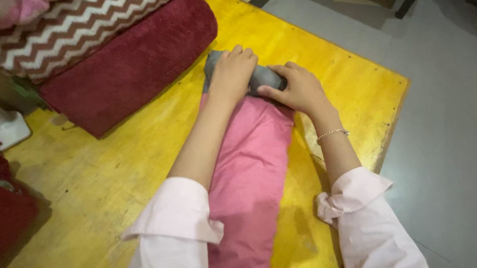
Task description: The person rolls a pink and grey cloth on a yellow table into a tight cylindrical bundle. They repeatedly adjust and re-roll the fabric to maintain a compact shape, smoothing the surface as they work.
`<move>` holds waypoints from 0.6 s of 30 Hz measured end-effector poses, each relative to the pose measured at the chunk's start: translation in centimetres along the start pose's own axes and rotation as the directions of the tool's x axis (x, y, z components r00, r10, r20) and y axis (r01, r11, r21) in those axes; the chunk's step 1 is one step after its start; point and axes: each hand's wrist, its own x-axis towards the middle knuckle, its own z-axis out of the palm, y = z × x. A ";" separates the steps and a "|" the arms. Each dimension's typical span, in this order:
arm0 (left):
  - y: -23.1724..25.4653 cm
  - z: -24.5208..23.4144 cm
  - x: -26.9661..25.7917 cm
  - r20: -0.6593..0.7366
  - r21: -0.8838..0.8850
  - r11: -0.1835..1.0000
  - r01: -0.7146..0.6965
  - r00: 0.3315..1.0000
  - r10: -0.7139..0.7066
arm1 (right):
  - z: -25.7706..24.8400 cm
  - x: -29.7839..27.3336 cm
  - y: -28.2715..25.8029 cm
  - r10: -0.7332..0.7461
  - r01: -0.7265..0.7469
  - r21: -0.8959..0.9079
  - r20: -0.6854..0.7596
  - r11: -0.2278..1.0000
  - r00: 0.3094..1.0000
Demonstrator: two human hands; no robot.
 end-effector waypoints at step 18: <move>4.2 -3.4 -5.3 -0.185 0.046 0.990 0.136 0.975 -0.125 | 2.4 -0.2 -1.7 -0.189 0.180 -0.088 -0.110 0.980 0.976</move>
